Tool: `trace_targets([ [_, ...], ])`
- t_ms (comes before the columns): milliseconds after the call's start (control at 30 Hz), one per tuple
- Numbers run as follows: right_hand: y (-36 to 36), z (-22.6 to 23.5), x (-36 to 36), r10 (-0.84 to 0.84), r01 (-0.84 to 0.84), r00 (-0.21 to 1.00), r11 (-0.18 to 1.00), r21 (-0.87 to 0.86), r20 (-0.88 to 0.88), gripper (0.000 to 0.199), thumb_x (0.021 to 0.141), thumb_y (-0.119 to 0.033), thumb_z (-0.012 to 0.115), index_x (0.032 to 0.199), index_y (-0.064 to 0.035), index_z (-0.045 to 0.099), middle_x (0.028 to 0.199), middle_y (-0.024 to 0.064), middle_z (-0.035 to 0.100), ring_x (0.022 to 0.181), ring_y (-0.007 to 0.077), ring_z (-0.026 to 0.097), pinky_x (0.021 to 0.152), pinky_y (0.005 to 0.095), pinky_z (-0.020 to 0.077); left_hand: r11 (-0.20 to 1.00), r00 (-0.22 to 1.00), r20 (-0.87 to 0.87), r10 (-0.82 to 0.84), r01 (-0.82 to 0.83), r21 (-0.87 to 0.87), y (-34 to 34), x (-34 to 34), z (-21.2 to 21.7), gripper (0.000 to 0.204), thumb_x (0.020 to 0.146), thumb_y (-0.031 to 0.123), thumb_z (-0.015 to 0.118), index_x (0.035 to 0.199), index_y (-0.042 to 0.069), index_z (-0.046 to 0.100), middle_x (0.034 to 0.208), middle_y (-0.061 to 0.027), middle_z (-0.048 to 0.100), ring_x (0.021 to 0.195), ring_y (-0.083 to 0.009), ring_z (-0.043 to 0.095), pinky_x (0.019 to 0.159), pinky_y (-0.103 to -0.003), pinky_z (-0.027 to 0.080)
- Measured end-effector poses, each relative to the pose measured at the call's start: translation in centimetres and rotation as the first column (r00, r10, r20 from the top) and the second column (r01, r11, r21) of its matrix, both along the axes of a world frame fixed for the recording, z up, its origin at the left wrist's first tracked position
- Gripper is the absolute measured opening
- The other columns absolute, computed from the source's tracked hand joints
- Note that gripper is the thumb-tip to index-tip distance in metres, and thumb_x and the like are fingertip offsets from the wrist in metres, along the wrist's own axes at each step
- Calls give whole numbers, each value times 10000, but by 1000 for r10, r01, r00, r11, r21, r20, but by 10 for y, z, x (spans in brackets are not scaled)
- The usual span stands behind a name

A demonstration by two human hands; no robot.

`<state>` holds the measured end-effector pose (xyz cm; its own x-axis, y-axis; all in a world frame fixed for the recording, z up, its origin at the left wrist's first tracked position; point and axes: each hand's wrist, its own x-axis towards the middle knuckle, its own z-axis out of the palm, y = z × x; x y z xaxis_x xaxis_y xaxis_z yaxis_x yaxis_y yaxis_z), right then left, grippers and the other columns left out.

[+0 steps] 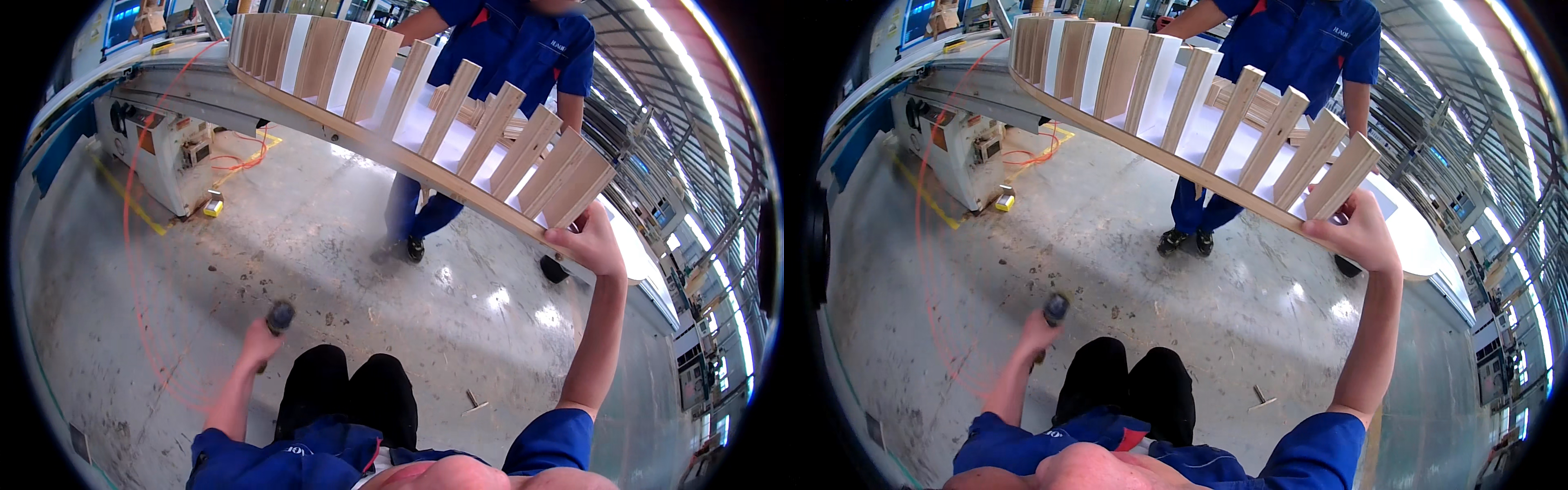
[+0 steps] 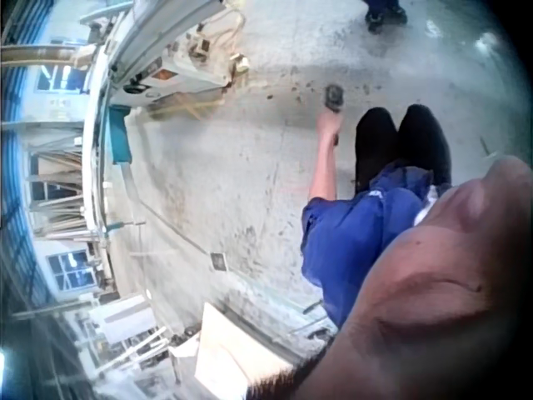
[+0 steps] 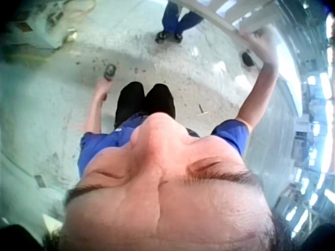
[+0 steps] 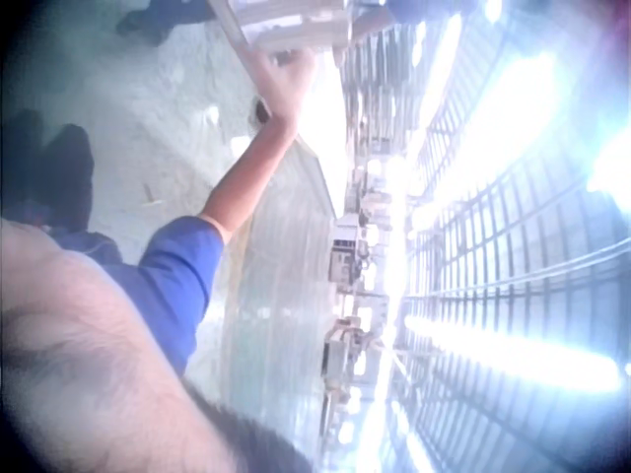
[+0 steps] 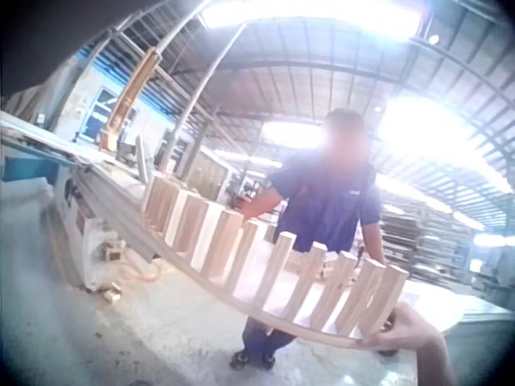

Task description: The person kneels on the floor and assembles a wooden frame by attaching vertical slats to a curved base. They use a pneumatic nail gun to secure each slat in place, picking up pieces from a nearby table and aligning them before fastening.

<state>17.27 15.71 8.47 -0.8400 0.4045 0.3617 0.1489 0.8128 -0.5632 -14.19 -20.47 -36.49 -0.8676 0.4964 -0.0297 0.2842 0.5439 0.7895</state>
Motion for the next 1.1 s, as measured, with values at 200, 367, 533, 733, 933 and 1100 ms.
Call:
trace_targets([
  [200, -7, -2, -4, -39, 59, 995, 969, 241, -88, 598, 772, -414, 893, 1102, 48, 708, 922, 61, 728, 869, 146, 670, 792, 316, 533, 935, 958, 278, 67, 37, -354, -31, 42, -212, 357, 759, 185, 726, 1058, -11, 730, 1046, -276, 727, 1037, -445, 695, 878, -517, 562],
  [367, -19, -18, -16, -142, 195, 968, 946, 258, -208, 582, 807, -449, 861, 1065, 51, 711, 916, 95, 750, 886, 180, 712, 794, 341, 567, 901, 959, 284, 21, 105, -420, -38, 75, -224, 339, 813, 238, 724, 1066, 13, 711, 1048, -264, 730, 1033, -444, 696, 869, -526, 559],
  [533, -21, -13, -16, -273, 298, 952, 928, 225, -137, 780, 795, -489, 863, 1275, 66, 601, 1203, 201, 669, 1113, 243, 644, 937, 399, 519, 849, 965, 214, -153, 239, -471, -43, 66, -255, 411, 859, 240, 675, 1212, 44, 598, 1090, -246, 720, 1040, -449, 694, 892, -550, 548],
  [733, -6, -18, -1, -262, 274, 960, 949, 153, -96, 741, 805, -527, 853, 1221, 45, 631, 1135, 145, 686, 1060, 227, 654, 915, 385, 521, 860, 963, 180, -199, 260, -440, -39, 57, -275, 458, 873, 170, 639, 1290, 42, 499, 1088, -284, 697, 1027, -489, 682, 899, -580, 540],
  [933, -19, -21, -11, -231, 278, 957, 904, 326, -175, 569, 818, -503, 827, 976, 34, 727, 862, 103, 731, 819, 183, 706, 739, 330, 561, 821, 916, 369, -158, 330, -466, -12, 43, -293, 491, 833, 101, 671, 1282, 46, 482, 1212, -301, 653, 1175, -475, 627, 973, -554, 521],
  [1100, -31, -17, -23, -310, 372, 928, 798, 475, -206, 423, 759, -378, 828, 916, 13, 799, 703, 112, 744, 629, 205, 737, 609, 333, 577, 949, 952, 160, -262, 285, -136, 1, 82, -342, 304, 826, 126, 668, 1105, 20, 611, 1180, -290, 664, 1135, -453, 637, 964, -513, 511],
])
